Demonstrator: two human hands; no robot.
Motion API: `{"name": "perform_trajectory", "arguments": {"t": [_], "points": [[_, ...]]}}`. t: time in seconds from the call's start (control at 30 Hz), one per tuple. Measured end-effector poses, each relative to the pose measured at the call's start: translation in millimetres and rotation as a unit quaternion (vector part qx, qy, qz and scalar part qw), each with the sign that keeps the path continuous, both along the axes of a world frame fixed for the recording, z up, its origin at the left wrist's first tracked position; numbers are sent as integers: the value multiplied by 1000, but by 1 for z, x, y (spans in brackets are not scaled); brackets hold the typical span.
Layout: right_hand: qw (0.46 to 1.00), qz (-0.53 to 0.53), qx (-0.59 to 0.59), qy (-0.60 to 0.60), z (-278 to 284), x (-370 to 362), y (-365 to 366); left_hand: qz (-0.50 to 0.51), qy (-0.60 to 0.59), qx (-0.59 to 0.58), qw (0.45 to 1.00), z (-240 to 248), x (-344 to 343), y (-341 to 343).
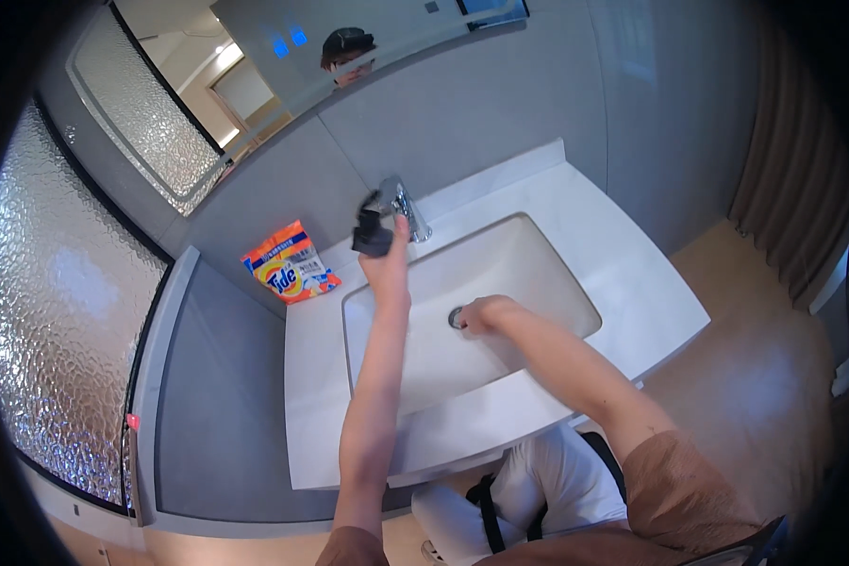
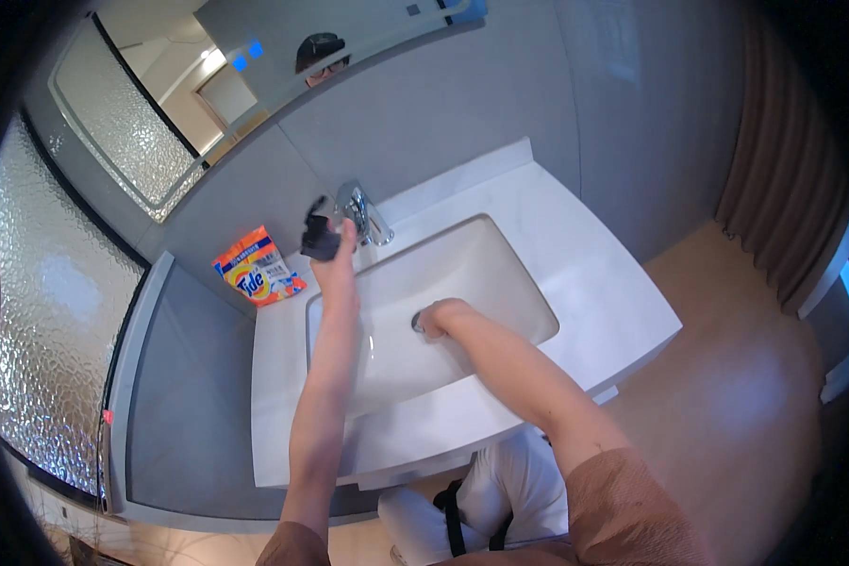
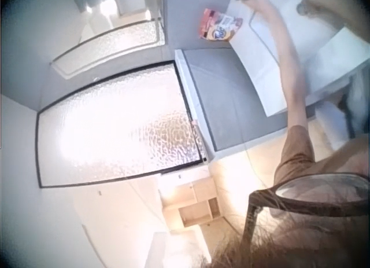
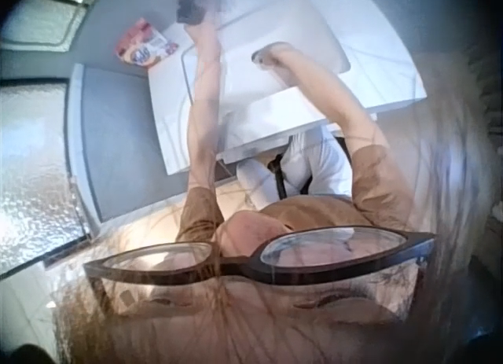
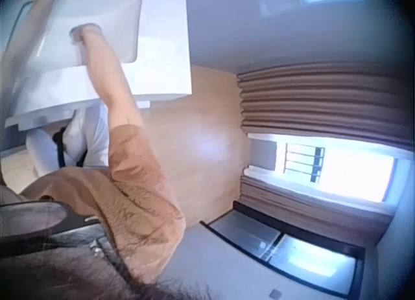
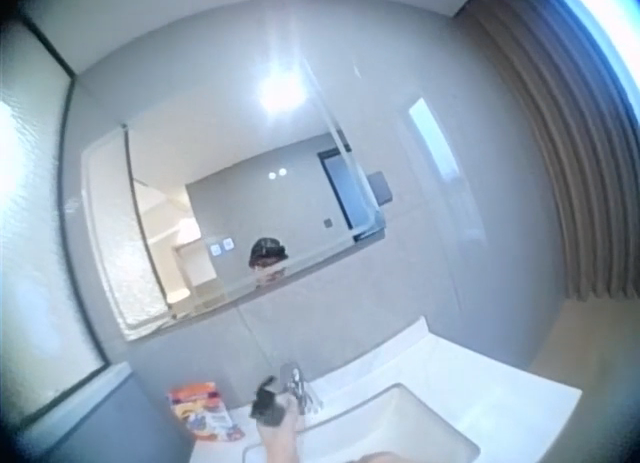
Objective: The person carries a cloth from a desk to a bathroom sink, turns on the faucet, washes and rinses the cloth by hand, wrings it out, and spreads it out in the basin.
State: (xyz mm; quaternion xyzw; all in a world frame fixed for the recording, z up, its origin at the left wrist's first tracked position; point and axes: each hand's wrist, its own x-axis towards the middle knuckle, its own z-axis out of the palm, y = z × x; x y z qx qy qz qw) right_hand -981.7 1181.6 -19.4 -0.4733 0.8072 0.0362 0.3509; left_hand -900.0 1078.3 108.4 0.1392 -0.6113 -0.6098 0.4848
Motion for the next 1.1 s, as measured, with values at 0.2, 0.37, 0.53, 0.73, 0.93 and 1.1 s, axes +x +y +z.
{"name": "perform_trajectory", "arguments": {"t": [0.2,0.37,0.53,0.73,0.93,1.1], "points": [[987,-33,-131,82,-16,-20,15,-108,-30,273,955,40,-30,-33],[975,-40,-207,74,6,-3,18,-203,-3,324,924,51,-14,-61],[976,-45,-196,78,6,-4,13,-257,21,383,887,67,-4,-58],[979,-50,-186,73,8,-6,13,-304,71,386,868,68,-4,-59],[978,-56,-192,57,8,-6,16,-308,71,365,876,68,-3,-58],[975,-83,-199,49,12,-1,20,-331,63,371,865,69,1,-57]]}}
